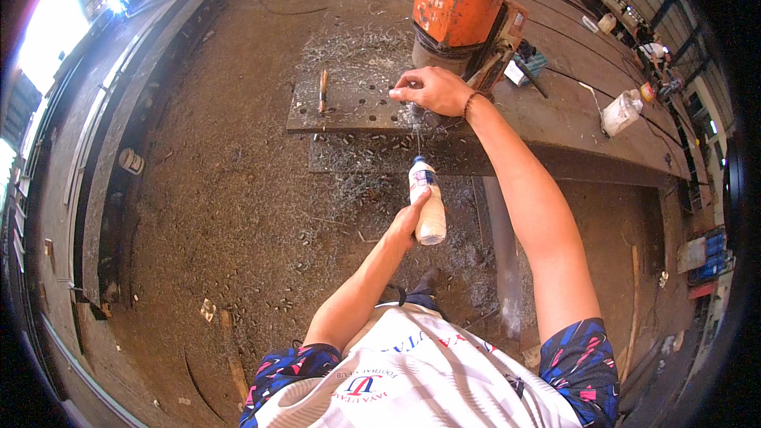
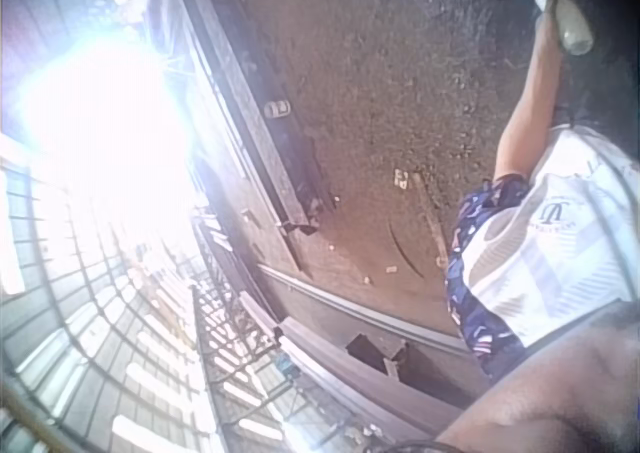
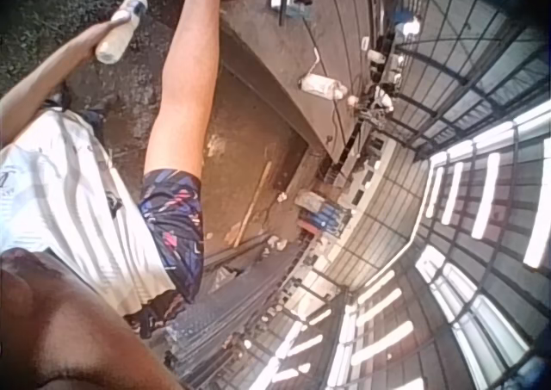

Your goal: The person operates a stationary drill press to drill holes into a metal plate. They repeatedly apply liquid from a bottle to the drill bit and work area while lowering and raising the drill head.

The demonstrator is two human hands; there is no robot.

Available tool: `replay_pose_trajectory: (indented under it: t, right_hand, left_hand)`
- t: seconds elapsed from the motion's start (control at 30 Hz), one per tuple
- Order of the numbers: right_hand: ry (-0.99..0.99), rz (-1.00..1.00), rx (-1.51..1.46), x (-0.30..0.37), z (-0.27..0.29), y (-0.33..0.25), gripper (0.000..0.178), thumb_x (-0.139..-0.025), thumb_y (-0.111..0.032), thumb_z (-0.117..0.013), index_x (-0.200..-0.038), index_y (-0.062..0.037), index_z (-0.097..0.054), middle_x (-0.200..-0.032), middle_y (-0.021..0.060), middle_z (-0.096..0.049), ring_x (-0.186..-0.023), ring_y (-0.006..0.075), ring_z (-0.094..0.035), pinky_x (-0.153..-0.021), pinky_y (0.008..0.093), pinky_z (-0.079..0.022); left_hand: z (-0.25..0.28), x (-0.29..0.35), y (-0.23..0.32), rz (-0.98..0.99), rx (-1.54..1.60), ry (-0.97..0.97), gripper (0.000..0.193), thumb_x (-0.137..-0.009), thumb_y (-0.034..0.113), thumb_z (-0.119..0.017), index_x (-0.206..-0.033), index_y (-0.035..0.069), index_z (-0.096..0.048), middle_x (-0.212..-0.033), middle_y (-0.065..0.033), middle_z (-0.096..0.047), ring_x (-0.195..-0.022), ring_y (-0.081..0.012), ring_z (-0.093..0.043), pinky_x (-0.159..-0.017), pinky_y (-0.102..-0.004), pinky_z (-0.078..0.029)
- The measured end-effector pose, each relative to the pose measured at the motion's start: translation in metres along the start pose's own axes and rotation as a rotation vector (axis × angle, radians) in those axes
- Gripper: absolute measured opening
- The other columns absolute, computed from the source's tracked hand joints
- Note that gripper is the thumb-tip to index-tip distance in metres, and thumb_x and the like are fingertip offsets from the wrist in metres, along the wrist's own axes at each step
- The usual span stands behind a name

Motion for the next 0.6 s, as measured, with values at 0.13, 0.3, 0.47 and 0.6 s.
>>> replay_pose_trajectory:
  t: [0.13,0.3,0.47,0.6]
  right_hand:
    - [-0.005,0.002,0.005,0.0018,0.0007,-0.0012,0.054,-0.084,-0.06,-0.058,-0.102,-0.0115,-0.073,-0.096,0.0156,-0.071,-0.097,0.0329,-0.066,-0.087,0.0412,-0.048]
    - [0.01,0.005,0.0,0.002,0.0,-0.0005,0.053,-0.084,-0.06,-0.058,-0.101,-0.0116,-0.073,-0.095,0.0154,-0.071,-0.096,0.0325,-0.066,-0.086,0.0415,-0.049]
    - [0.005,-0.009,0.006,0.002,-0.0008,-0.0005,0.053,-0.083,-0.06,-0.058,-0.102,-0.0121,-0.073,-0.095,0.0161,-0.071,-0.095,0.0331,-0.066,-0.086,0.0415,-0.049]
    - [0.012,-0.017,0.007,0.0025,-0.0011,0.0005,0.053,-0.083,-0.06,-0.059,-0.101,-0.012,-0.073,-0.094,0.0165,-0.071,-0.094,0.0329,-0.066,-0.085,0.0418,-0.049]
  left_hand:
    - [0.0003,-0.0005,0.0002,0.001,-0.017,-0.004,0.053,-0.092,0.047,-0.06,-0.12,0.002,-0.057,-0.101,-0.0136,-0.069,-0.082,-0.0233,-0.069,-0.072,-0.0377,-0.058]
    - [0.0012,-0.0015,-0.001,0.005,-0.02,-0.014,0.052,-0.093,0.047,-0.059,-0.12,0.002,-0.057,-0.1,-0.013,-0.069,-0.082,-0.0227,-0.069,-0.073,-0.0375,-0.058]
    - [0.002,-0.0017,-0.0018,-0.001,-0.024,-0.004,0.053,-0.092,0.047,-0.06,-0.12,0.002,-0.057,-0.1,-0.0125,-0.069,-0.081,-0.0223,-0.069,-0.072,-0.037,-0.058]
    - [0.0015,0.0012,-0.0009,0.006,-0.039,-0.007,0.053,-0.092,0.048,-0.06,-0.119,0.002,-0.057,-0.099,-0.0125,-0.069,-0.08,-0.0224,-0.069,-0.071,-0.0367,-0.058]
Point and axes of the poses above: each hand's wrist, its own x-axis away from the middle knuckle, its own z-axis out of the back of the hand, y = z × x, the point moved 5 cm from there along -x, towards the middle knuckle
